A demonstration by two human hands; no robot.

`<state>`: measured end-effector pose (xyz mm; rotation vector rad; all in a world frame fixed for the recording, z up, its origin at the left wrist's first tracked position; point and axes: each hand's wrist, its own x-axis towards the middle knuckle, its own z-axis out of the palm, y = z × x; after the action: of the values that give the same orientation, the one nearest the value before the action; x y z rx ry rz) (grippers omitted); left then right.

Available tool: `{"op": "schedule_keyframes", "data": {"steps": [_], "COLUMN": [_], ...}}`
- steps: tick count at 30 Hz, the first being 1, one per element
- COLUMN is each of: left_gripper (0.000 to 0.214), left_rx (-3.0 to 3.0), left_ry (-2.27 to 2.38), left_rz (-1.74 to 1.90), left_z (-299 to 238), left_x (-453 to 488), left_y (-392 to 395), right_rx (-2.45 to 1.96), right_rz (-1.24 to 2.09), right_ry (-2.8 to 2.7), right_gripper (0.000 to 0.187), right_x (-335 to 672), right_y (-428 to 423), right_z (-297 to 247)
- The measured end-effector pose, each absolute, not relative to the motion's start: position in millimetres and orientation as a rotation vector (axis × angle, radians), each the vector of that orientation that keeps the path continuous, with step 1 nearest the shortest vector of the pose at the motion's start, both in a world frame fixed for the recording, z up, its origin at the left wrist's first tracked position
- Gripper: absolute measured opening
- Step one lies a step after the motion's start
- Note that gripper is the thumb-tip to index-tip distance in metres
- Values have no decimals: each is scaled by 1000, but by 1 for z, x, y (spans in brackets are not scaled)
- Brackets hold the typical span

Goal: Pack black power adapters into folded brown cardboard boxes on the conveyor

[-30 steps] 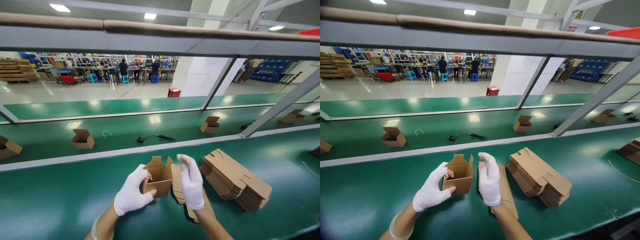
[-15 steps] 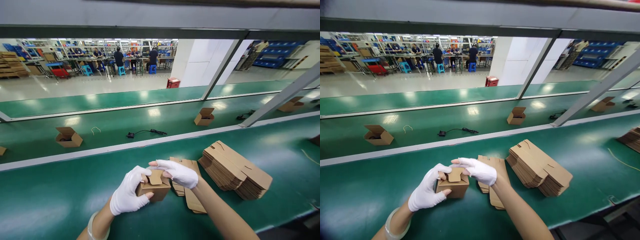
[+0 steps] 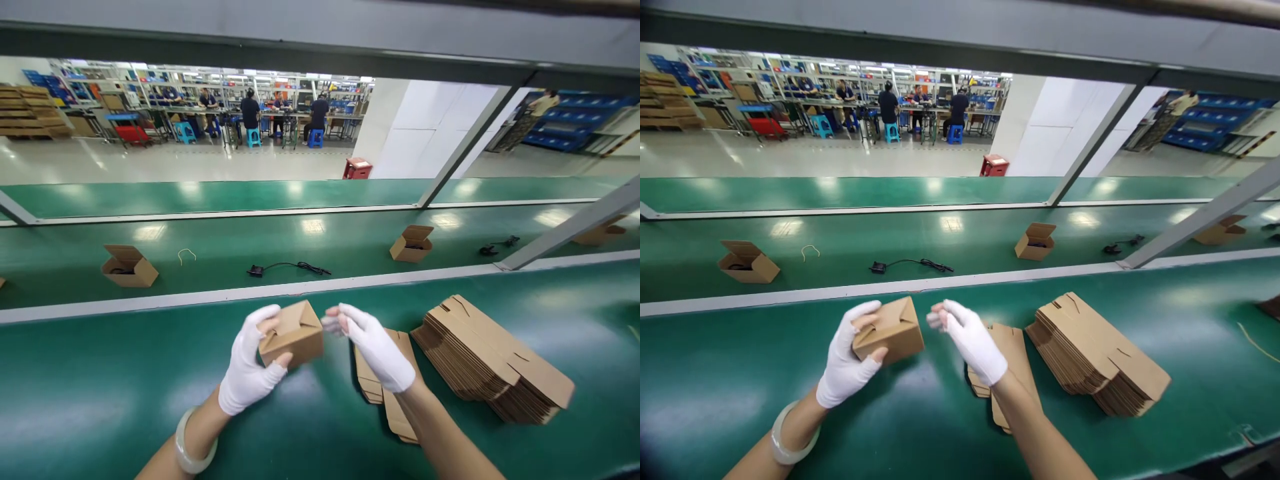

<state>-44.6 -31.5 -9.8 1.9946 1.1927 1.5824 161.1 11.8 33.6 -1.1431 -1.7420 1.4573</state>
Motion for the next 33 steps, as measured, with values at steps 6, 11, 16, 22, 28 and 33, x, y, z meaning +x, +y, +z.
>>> {"op": "schedule_keyframes", "data": {"steps": [6, 11, 16, 22, 28, 33], "left_gripper": [70, 81, 66, 42, 66, 51], "left_rx": [2043, 1996, 1720, 1625, 1474, 1026], "left_ry": [1129, 1703, 2039, 1849, 1530, 846], "left_rz": [1477, 1021, 815, 938, 1307, 1801], "left_z": [-29, -47, -58, -61, -34, 24], "left_x": [-44, -109, -182, -205, -193, -142], "left_y": [-17, 55, 124, 125, 104, 79], "right_rx": [-993, -1424, -1442, -1344, -1268, -1268], "right_rz": [1675, 714, -326, -154, 193, 426], "right_ry": [-1353, -2155, -2666, -2516, -2470, -2316], "right_gripper": [44, 26, 23, 20, 20, 49], "right_x": [142, 167, 178, 164, 128, 76], "right_y": [-14, 19, 44, 22, 15, 39], "right_z": [-3, -1, -12, -6, -2, -7]}}
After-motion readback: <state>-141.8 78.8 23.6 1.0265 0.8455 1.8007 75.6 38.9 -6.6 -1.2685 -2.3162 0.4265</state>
